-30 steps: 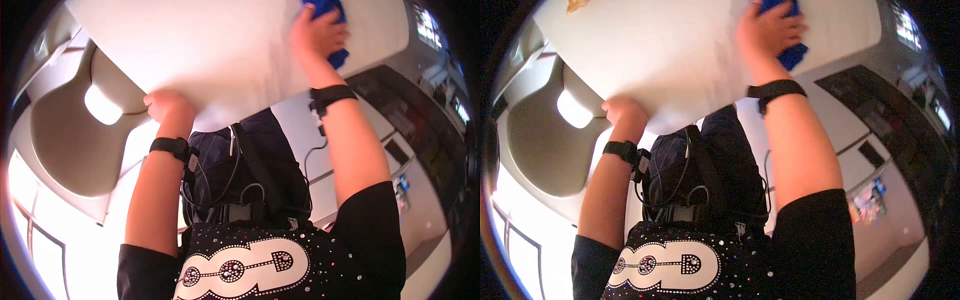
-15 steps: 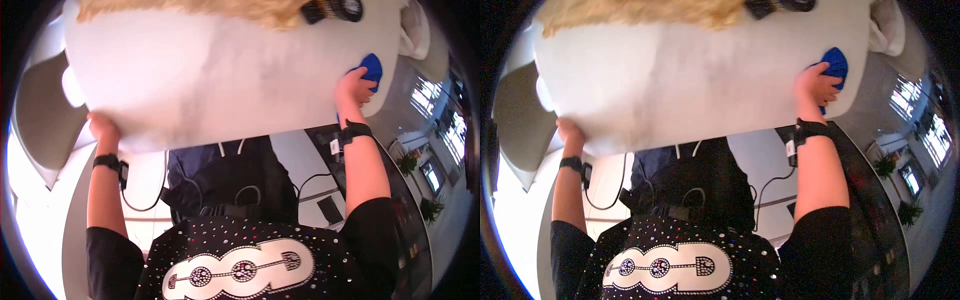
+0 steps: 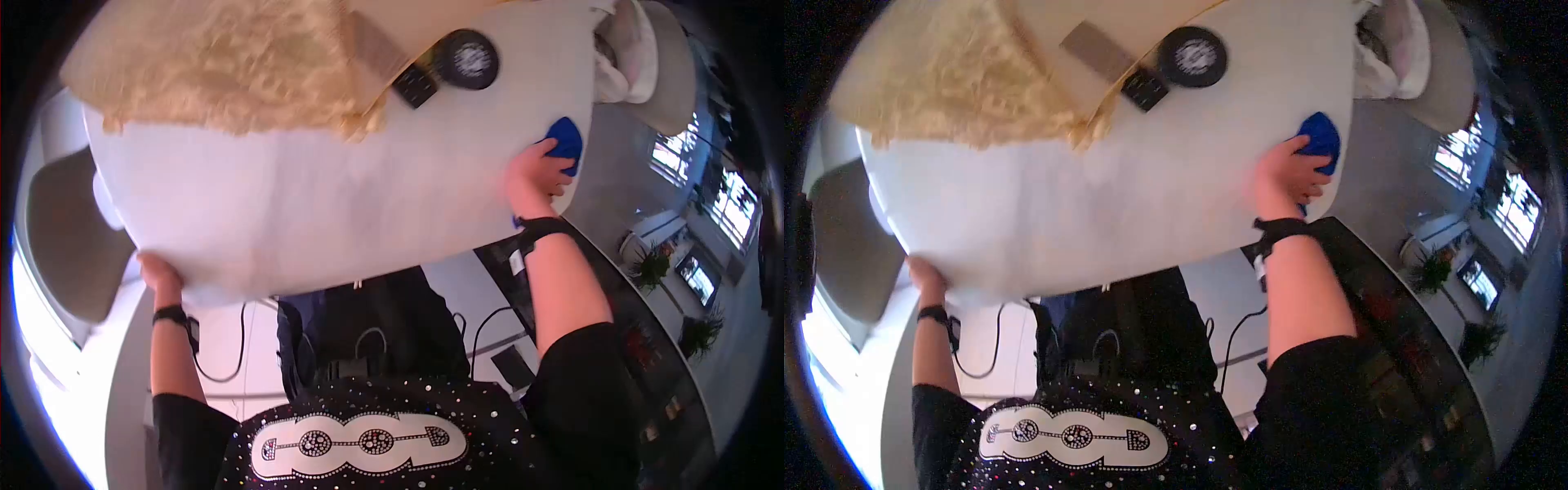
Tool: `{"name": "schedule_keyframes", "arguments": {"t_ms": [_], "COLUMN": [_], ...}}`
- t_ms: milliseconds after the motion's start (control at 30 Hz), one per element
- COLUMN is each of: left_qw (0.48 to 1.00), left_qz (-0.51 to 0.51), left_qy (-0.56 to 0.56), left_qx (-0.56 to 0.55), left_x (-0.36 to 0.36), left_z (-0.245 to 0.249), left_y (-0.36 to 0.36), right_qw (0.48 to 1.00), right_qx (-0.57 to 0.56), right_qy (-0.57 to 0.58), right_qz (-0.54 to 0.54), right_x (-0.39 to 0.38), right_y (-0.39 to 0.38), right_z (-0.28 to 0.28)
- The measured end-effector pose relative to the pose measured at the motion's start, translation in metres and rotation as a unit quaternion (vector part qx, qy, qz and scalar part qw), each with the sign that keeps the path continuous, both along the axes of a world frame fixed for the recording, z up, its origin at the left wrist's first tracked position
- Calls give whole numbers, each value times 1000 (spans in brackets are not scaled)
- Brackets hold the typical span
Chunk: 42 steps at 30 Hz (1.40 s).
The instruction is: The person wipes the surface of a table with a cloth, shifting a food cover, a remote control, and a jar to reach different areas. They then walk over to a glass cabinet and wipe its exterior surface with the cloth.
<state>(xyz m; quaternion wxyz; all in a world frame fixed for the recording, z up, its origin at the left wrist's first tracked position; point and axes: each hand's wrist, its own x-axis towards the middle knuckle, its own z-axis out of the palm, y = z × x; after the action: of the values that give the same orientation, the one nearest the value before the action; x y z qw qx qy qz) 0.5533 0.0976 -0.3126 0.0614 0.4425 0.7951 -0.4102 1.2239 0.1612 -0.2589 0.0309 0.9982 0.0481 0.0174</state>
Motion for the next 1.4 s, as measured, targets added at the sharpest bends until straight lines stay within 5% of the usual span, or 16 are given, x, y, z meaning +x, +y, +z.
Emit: {"name": "schedule_keyframes", "arguments": {"t_ms": [67,167,300,333,367,433,600,867,933,967,1067,1167,1267,1400], "left_qw": [966,920,989,962,797,890,811,777,804,762,765,725,743,753], "left_qz": [-150,-242,-70,242,461,317,448,466,359,461,466,523,494,492], "left_qy": [89,124,24,-94,-139,-130,-187,-283,-352,-349,-354,-372,-388,-377], "left_qx": [-191,-282,-128,84,366,301,328,313,316,292,268,251,230,221], "left_x": [14,42,29,85,144,141,191,201,198,202,199,191,191,194], "left_z": [1,3,-41,-2,40,23,42,46,26,55,46,60,53,51], "left_y": [4,12,0,14,30,19,23,22,7,20,24,26,21,25], "right_qw": [1000,997,995,996,997,996,992,995,991,989,980,956,932,875], "right_qx": [-10,43,101,75,59,31,81,60,56,54,31,46,40,10], "right_qy": [-24,-64,-9,-38,-43,-28,-84,52,85,96,108,205,49,61], "right_qz": [1,-22,-22,-11,14,78,49,57,82,99,165,203,357,481], "right_x": [19,61,72,92,101,107,47,-210,-267,-293,-352,-375,-368,-354], "right_y": [5,10,14,8,3,-9,-42,-86,-91,-93,-99,-99,-102,-94], "right_z": [-5,-30,-12,-19,-23,-21,-48,-21,-15,-14,-14,23,24,10]}}
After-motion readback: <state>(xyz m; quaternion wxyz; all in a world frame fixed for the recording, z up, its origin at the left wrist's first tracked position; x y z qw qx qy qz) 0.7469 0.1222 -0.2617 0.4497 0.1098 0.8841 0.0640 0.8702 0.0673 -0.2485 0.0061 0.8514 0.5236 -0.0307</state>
